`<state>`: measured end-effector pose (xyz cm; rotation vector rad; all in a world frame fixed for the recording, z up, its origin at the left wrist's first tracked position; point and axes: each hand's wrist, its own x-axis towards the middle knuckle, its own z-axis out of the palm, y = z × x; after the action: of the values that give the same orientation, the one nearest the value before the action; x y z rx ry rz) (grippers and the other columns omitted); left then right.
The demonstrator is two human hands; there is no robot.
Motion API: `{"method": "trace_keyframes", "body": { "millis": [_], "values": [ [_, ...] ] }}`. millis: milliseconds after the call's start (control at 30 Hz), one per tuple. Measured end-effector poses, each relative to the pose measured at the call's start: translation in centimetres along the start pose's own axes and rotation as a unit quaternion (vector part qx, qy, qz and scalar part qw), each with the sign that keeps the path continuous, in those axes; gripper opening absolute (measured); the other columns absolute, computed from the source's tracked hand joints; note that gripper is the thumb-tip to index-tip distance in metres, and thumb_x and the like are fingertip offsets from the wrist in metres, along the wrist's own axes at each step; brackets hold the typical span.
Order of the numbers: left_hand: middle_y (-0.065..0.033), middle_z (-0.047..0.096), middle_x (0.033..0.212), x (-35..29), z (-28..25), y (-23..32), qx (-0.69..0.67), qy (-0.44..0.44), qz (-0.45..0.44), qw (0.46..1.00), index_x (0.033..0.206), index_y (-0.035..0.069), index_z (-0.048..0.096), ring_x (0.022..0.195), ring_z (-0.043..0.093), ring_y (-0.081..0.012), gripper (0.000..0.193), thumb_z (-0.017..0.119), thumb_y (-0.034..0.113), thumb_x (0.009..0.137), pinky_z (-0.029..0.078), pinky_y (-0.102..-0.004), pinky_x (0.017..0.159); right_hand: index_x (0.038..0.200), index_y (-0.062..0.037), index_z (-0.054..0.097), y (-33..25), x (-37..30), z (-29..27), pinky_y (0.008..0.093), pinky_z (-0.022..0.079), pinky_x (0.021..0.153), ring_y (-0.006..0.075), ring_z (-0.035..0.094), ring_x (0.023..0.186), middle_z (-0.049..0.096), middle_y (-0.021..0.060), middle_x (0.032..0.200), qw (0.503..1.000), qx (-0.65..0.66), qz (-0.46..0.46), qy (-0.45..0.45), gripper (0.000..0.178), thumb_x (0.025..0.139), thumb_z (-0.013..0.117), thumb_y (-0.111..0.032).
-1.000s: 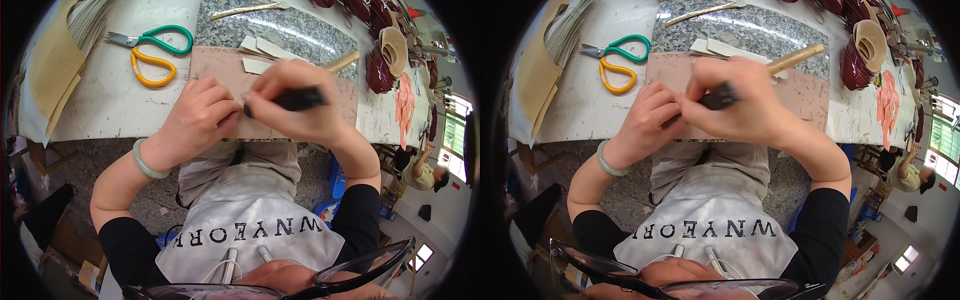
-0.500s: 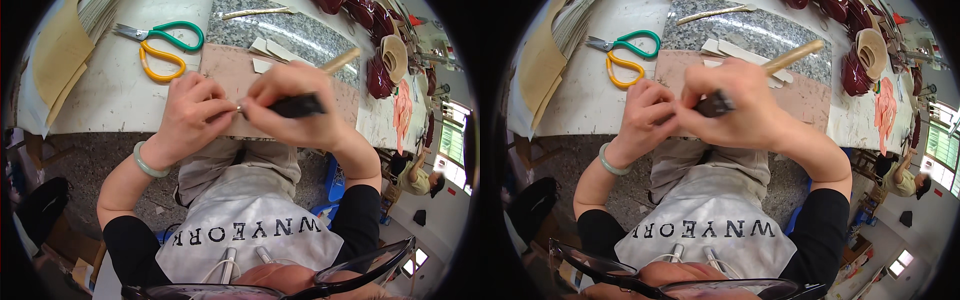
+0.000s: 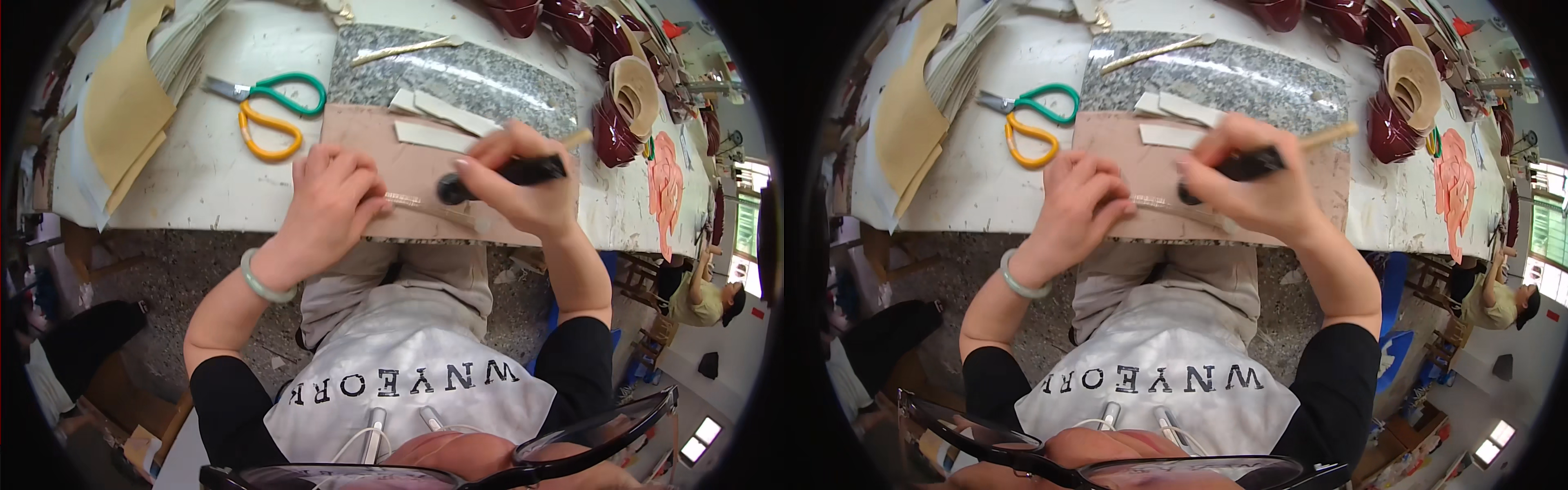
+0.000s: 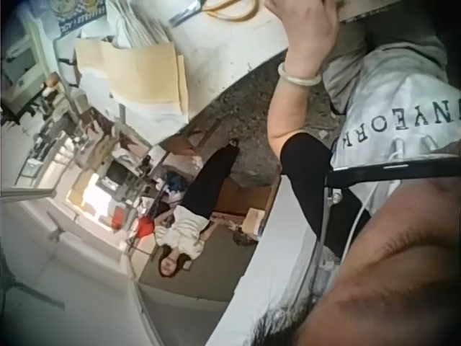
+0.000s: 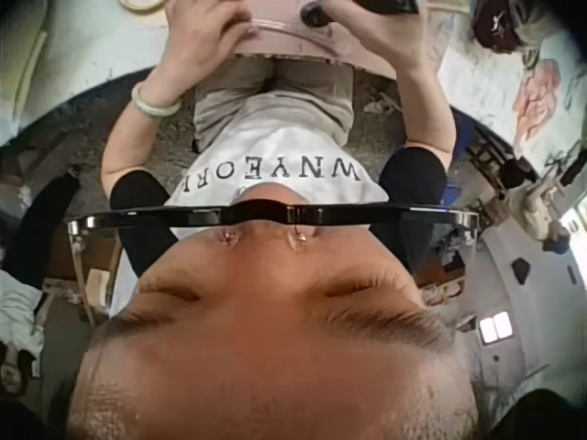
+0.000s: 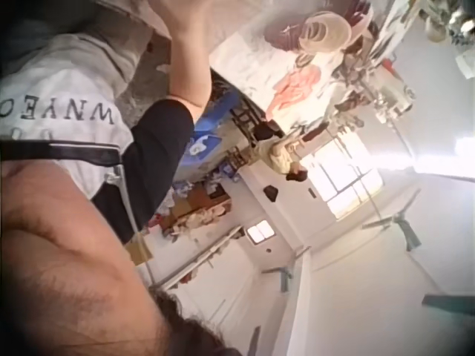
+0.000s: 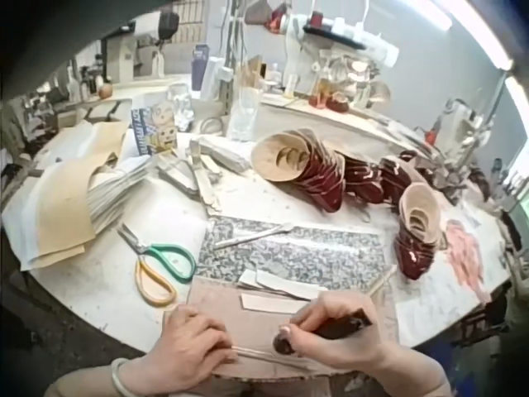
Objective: The person trims shoe insert strips with scissors, seals their edges with a heated tool, applies adhesive tape to them, and sticks them in a row onto a backing sheet before cutting the sheet with scissors.
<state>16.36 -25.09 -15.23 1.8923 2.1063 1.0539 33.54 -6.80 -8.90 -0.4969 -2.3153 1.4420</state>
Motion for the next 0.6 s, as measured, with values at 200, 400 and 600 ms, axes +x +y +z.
{"method": "trace_keyframes", "body": {
  "millis": [200,400,600],
  "values": [
    [-0.0029,0.065,0.088,5.7,-1.2,-2.2,-0.199,0.025,-0.212,0.957,0.096,0.007,0.07,0.091,0.057,-0.0245,0.018,0.077,0.016,0.083,0.042,-0.0369,0.091,0.072,-0.0025,0.058,3.7,-6.7,-6.2,0.0247,0.049,0.066,0.0093,0.062,0.072,0.071,0.0097,0.081,0.97,0.018,0.047,0.236,0.021,0.082,0.076,0.001],
    [-0.0054,0.069,0.093,12.2,-0.4,-6.6,0.183,0.103,0.008,0.978,0.101,0.006,0.074,0.09,0.061,-0.024,0.022,0.076,0.018,0.083,0.05,-0.038,0.078,0.073,-0.0029,0.057,6.1,-9.2,-7.7,0.0243,0.049,0.066,0.0081,0.061,0.07,0.071,0.0097,0.081,0.95,0.04,0.091,0.297,0.022,0.083,0.077,-0.002],
    [-0.0053,0.067,0.099,13.7,7.0,1.6,0.019,-0.053,0.187,0.981,0.106,0.008,0.074,0.095,0.058,-0.0252,0.024,0.075,0.014,0.083,0.045,-0.0373,0.087,0.073,-0.0025,0.057,6.9,-10.1,-7.8,0.0243,0.049,0.067,0.0082,0.061,0.072,0.071,0.0105,0.082,0.938,0.104,0.087,0.319,0.022,0.082,0.077,-0.003]
  ]
}}
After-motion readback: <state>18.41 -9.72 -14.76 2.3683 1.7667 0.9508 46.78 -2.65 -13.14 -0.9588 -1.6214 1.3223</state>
